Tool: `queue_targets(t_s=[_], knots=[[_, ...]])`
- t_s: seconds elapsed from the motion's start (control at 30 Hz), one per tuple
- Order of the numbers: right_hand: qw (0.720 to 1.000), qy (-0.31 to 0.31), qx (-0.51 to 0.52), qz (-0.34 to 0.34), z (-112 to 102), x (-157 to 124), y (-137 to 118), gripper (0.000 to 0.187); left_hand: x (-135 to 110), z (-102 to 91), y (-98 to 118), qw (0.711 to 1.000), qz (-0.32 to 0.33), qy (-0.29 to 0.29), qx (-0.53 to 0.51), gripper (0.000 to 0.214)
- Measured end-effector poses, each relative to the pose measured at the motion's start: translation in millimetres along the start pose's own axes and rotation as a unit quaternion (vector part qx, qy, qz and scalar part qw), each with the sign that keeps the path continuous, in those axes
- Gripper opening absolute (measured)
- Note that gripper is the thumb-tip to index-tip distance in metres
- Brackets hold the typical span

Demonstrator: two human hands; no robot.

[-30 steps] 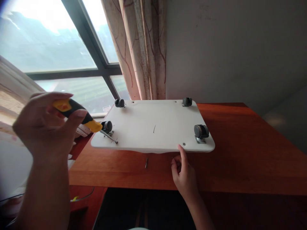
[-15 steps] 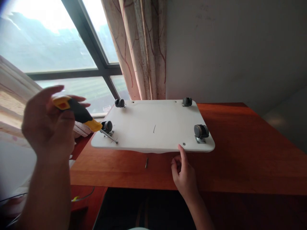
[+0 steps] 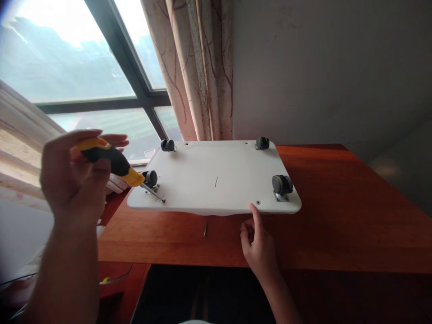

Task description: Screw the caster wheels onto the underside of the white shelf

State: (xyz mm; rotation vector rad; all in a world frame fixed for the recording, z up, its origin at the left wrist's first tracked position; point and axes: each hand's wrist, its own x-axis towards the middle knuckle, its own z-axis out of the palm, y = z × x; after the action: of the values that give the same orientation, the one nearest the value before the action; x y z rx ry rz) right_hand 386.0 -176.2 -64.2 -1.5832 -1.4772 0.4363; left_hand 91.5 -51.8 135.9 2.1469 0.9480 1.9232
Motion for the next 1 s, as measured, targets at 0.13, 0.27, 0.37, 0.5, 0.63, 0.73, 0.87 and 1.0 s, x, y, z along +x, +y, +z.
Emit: queue_targets(t_s=[0.13, 0.27, 0.37, 0.5, 0.63, 0.73, 0.87, 1.0], knots=[[1.000, 0.000, 0.002, 0.000, 0.2, -0.1, -0.1, 0.060, 2.4, -0.2, 2.1, 0.995, 0.034, 0.055, 0.069, 0.042], [1.000, -0.002, 0.005, 0.000, 0.2, -0.7, 0.0, 0.061, 0.4, 2.9, 7.1, 0.997, 0.000, 0.055, 0.051, 0.040], [1.000, -0.002, 0.006, -0.006, 0.0, -0.3, 0.3, 0.060, 0.2, 2.1, 8.9, 0.998, 0.004, 0.048, 0.031, 0.034], [1.000, 0.002, 0.003, -0.011, -0.1, 0.7, 1.0, 0.060, 2.0, -0.4, 10.1, 0.996, 0.024, 0.053, 0.075, 0.034], [1.000, 0.004, 0.004, -0.014, 0.3, 1.1, 1.2, 0.060, 0.0, 2.2, 10.4, 0.999, -0.008, 0.027, 0.026, 0.042], [1.000, 0.003, 0.004, -0.018, 0.0, 0.9, 0.6, 0.060, -0.1, 2.3, 7.2, 1.000, -0.011, 0.006, 0.015, 0.037], [1.000, 0.004, -0.003, -0.017, -0.8, 0.3, 0.4, 0.061, 2.8, -0.5, 3.0, 0.996, 0.015, 0.030, 0.082, 0.044], [1.000, 0.008, -0.007, -0.017, -0.2, -0.4, 1.3, 0.061, 2.1, 1.9, 7.1, 0.998, -0.040, -0.006, 0.047, 0.047]])
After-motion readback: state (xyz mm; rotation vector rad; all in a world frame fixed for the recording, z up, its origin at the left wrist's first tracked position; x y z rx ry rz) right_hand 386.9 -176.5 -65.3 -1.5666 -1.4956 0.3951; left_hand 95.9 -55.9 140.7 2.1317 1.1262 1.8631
